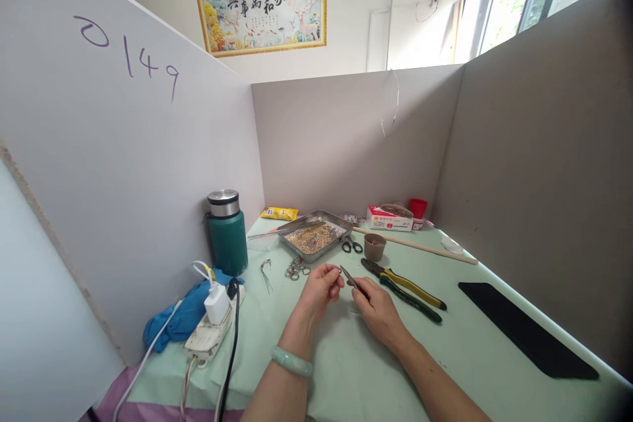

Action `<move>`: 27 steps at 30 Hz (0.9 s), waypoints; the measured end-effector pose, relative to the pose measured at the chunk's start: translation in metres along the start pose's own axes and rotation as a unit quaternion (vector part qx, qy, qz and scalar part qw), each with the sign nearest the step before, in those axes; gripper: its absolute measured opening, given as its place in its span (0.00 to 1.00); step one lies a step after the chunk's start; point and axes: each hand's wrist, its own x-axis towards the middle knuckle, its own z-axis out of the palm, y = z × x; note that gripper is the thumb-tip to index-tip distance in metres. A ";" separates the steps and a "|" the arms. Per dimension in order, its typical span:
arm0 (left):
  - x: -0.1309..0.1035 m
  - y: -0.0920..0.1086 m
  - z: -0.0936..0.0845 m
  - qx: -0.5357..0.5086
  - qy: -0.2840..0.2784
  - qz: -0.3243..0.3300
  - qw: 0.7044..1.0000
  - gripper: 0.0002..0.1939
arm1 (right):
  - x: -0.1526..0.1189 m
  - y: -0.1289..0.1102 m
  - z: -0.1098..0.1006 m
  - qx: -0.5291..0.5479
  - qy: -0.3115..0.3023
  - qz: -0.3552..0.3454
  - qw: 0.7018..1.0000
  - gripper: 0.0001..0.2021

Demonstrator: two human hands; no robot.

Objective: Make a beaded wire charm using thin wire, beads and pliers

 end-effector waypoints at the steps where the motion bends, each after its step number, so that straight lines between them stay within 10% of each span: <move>1: 0.000 0.000 0.000 0.003 0.001 0.002 1.000 0.16 | 0.000 0.000 0.000 0.000 -0.002 0.000 1.000 0.13; 27: 0.007 -0.008 -0.003 0.134 0.040 0.046 0.989 0.17 | 0.003 0.000 -0.002 0.092 -0.035 0.044 0.994 0.13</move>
